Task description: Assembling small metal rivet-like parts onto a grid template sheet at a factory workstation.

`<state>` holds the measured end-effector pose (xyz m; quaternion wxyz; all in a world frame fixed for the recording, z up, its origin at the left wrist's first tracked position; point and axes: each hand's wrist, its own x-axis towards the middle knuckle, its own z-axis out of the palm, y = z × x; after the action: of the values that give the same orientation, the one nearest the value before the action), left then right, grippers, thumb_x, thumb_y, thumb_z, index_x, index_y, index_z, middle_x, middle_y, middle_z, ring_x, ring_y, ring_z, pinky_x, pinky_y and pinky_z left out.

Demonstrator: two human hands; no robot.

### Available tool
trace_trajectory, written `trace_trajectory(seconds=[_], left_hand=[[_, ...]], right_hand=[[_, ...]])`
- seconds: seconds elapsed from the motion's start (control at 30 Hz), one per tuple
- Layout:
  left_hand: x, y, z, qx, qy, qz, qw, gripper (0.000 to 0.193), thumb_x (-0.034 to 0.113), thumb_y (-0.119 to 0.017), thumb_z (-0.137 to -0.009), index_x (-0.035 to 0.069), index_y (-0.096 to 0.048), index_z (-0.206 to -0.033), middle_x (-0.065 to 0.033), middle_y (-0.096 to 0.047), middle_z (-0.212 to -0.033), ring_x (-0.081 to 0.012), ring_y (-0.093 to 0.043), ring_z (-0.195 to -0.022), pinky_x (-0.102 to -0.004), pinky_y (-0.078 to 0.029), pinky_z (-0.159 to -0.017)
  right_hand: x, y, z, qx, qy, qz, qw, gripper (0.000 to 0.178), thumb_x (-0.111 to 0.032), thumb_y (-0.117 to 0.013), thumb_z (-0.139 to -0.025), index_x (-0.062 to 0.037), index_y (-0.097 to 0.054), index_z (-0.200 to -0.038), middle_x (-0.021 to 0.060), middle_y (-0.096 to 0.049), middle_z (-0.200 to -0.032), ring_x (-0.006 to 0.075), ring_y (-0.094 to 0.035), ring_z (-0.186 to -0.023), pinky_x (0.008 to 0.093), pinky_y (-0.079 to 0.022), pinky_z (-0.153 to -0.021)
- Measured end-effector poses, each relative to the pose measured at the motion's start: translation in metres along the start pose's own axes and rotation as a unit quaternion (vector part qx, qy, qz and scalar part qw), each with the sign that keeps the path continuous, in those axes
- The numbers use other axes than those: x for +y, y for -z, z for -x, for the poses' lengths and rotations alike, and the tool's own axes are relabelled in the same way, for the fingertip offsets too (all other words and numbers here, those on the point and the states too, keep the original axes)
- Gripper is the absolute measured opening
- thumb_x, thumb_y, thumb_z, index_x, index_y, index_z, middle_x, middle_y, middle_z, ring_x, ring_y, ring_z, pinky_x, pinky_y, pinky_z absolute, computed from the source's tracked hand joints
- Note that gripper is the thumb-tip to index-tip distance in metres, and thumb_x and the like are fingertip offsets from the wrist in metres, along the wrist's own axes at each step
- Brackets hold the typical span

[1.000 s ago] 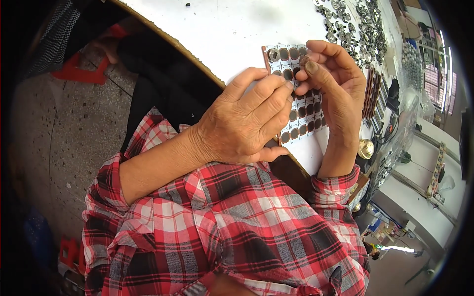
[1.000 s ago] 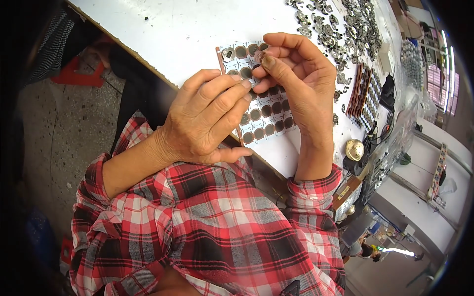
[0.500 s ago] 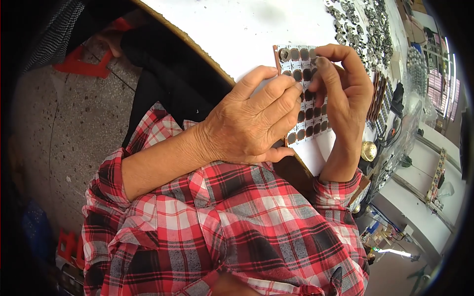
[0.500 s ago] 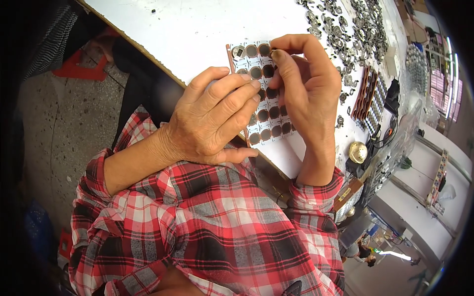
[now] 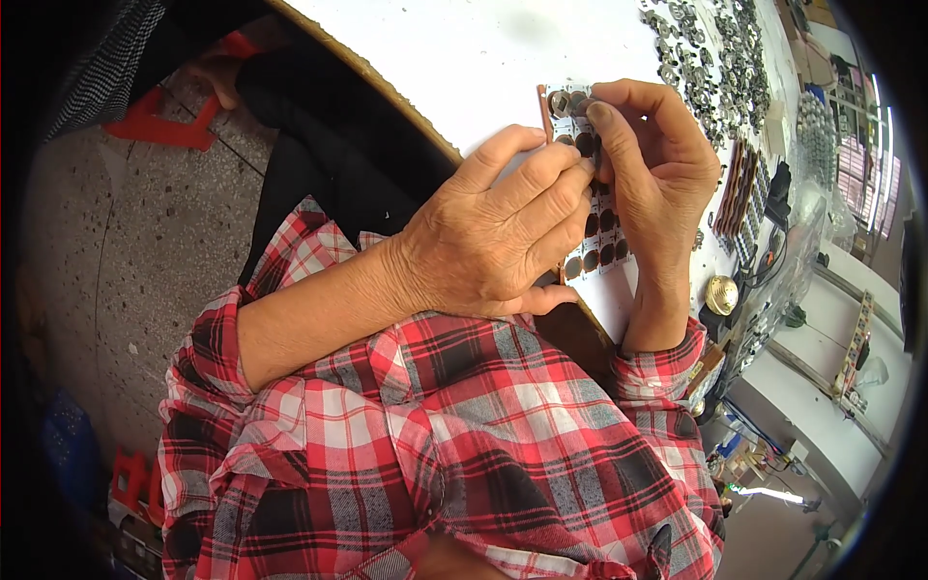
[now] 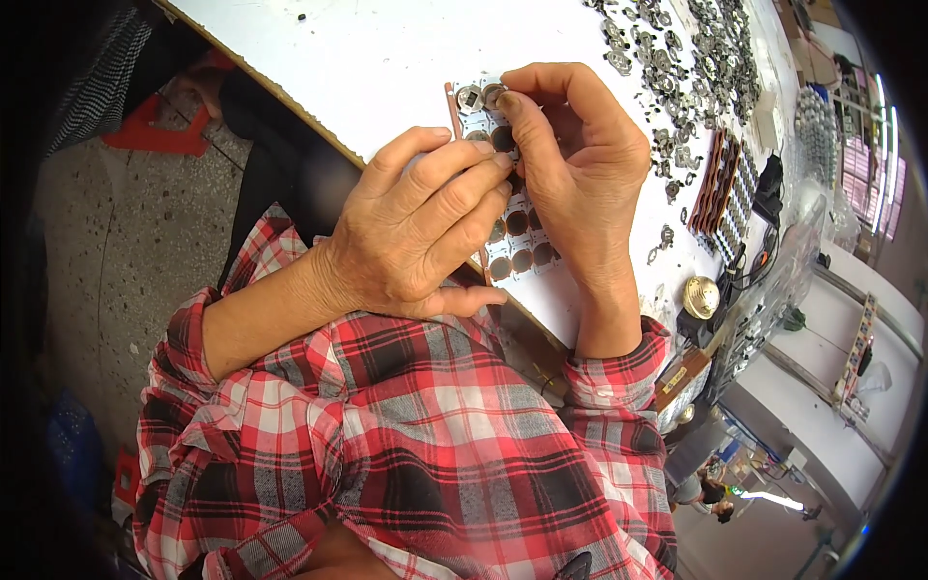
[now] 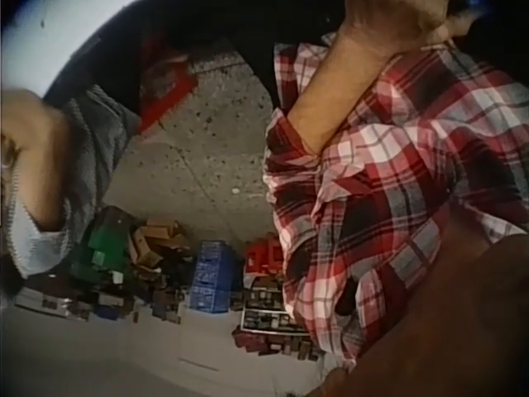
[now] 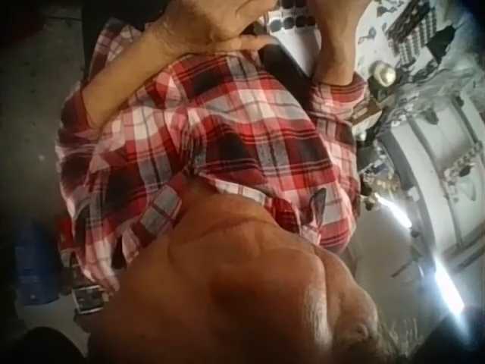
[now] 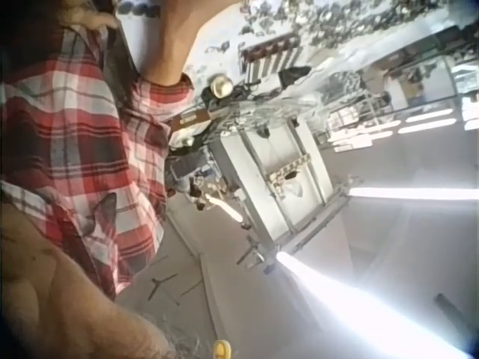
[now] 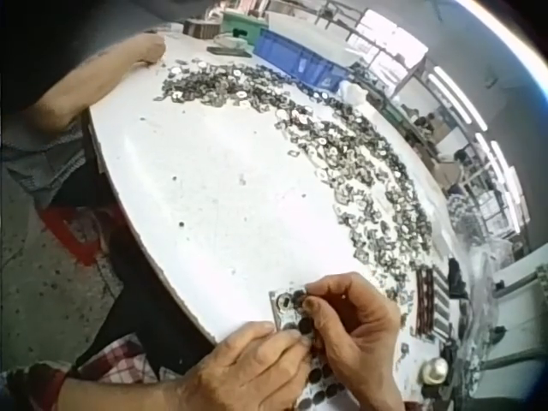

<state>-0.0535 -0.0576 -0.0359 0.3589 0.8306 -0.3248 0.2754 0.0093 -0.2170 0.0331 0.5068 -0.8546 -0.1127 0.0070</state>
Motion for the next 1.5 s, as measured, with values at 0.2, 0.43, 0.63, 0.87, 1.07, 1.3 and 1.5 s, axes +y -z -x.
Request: trace_trajectory(seconds=[0.2,0.43,0.63,0.87,1.07,1.3,1.5], left_hand=[[0.000,0.000,0.001,-0.010,-0.002,-0.004,1.000,0.069,0.064,-0.059,-0.088,-0.001,-0.071,-0.109,-0.0152,-0.068,-0.120,-0.0282,-0.062,-0.120,-0.0495,-0.044,-0.107],[0.001,0.001,0.000,-0.010,-0.006,-0.006,1.000,0.068,0.063,-0.060,-0.086,-0.001,-0.071,-0.107,-0.0158,-0.067,-0.120,-0.0291,-0.062,-0.120,-0.0501,-0.044,-0.108],[0.003,0.001,-0.003,-0.014,-0.002,0.001,1.000,0.067,0.061,-0.061,-0.088,-0.002,-0.069,-0.109,-0.0175,-0.067,-0.120,-0.0306,-0.062,-0.121,-0.0511,-0.045,-0.106],[-0.002,0.003,-0.003,-0.014,0.009,0.014,1.000,0.071,0.063,-0.064,-0.087,-0.003,-0.069,-0.111,-0.0169,-0.067,-0.121,-0.0317,-0.062,-0.119,-0.0510,-0.049,-0.100],[-0.002,-0.002,-0.001,0.000,0.007,0.005,1.000,0.072,0.066,-0.063,-0.087,-0.001,-0.069,-0.111,-0.0155,-0.068,-0.120,-0.0312,-0.064,-0.117,-0.0493,-0.050,-0.100],[-0.001,-0.004,0.000,0.011,0.021,0.013,1.000,0.066,0.062,-0.058,-0.088,0.000,-0.069,-0.108,-0.0144,-0.067,-0.118,-0.0287,-0.061,-0.120,-0.0468,-0.044,-0.108],[0.000,-0.002,-0.002,0.005,0.025,0.020,0.999,0.068,0.061,-0.067,-0.079,-0.001,-0.068,-0.109,-0.0142,-0.066,-0.120,-0.0289,-0.060,-0.121,-0.0470,-0.044,-0.108]], right_hand=[[-0.003,0.001,-0.002,-0.003,0.011,0.042,0.999,0.013,0.004,-0.070,-0.094,0.0016,-0.072,-0.106,0.0040,-0.075,-0.093,0.0087,-0.071,-0.084,0.0223,-0.056,-0.077],[0.004,0.002,-0.002,-0.006,0.075,0.142,0.987,0.013,0.001,-0.073,-0.093,-0.0002,-0.076,-0.106,0.0002,-0.072,-0.095,0.0043,-0.065,-0.080,0.0182,-0.049,-0.067],[0.003,0.011,-0.007,-0.059,0.046,0.090,0.993,0.011,0.001,-0.073,-0.093,0.0011,-0.076,-0.104,0.0000,-0.070,-0.094,0.0052,-0.065,-0.082,0.0193,-0.049,-0.070],[0.002,0.030,-0.006,-0.017,0.010,0.092,0.996,0.018,0.001,-0.070,-0.094,-0.0004,-0.075,-0.111,0.0000,-0.071,-0.093,0.0050,-0.064,-0.080,0.0201,-0.049,-0.068],[0.000,0.100,0.001,-0.021,-0.059,0.342,0.938,0.023,0.001,-0.072,-0.083,-0.0006,-0.073,-0.106,0.0001,-0.072,-0.087,0.0044,-0.051,-0.067,0.0227,-0.042,-0.062],[0.014,0.095,-0.005,0.001,-0.105,0.235,0.966,0.008,-0.004,-0.070,-0.091,-0.0007,-0.071,-0.098,-0.0003,-0.069,-0.081,0.0056,-0.060,-0.068,0.0220,-0.043,-0.057],[0.009,0.058,-0.006,0.016,-0.096,0.034,0.995,0.014,-0.014,-0.070,-0.099,-0.0011,-0.069,-0.105,0.0066,-0.071,-0.083,0.0105,-0.067,-0.064,0.0199,-0.049,-0.052]])
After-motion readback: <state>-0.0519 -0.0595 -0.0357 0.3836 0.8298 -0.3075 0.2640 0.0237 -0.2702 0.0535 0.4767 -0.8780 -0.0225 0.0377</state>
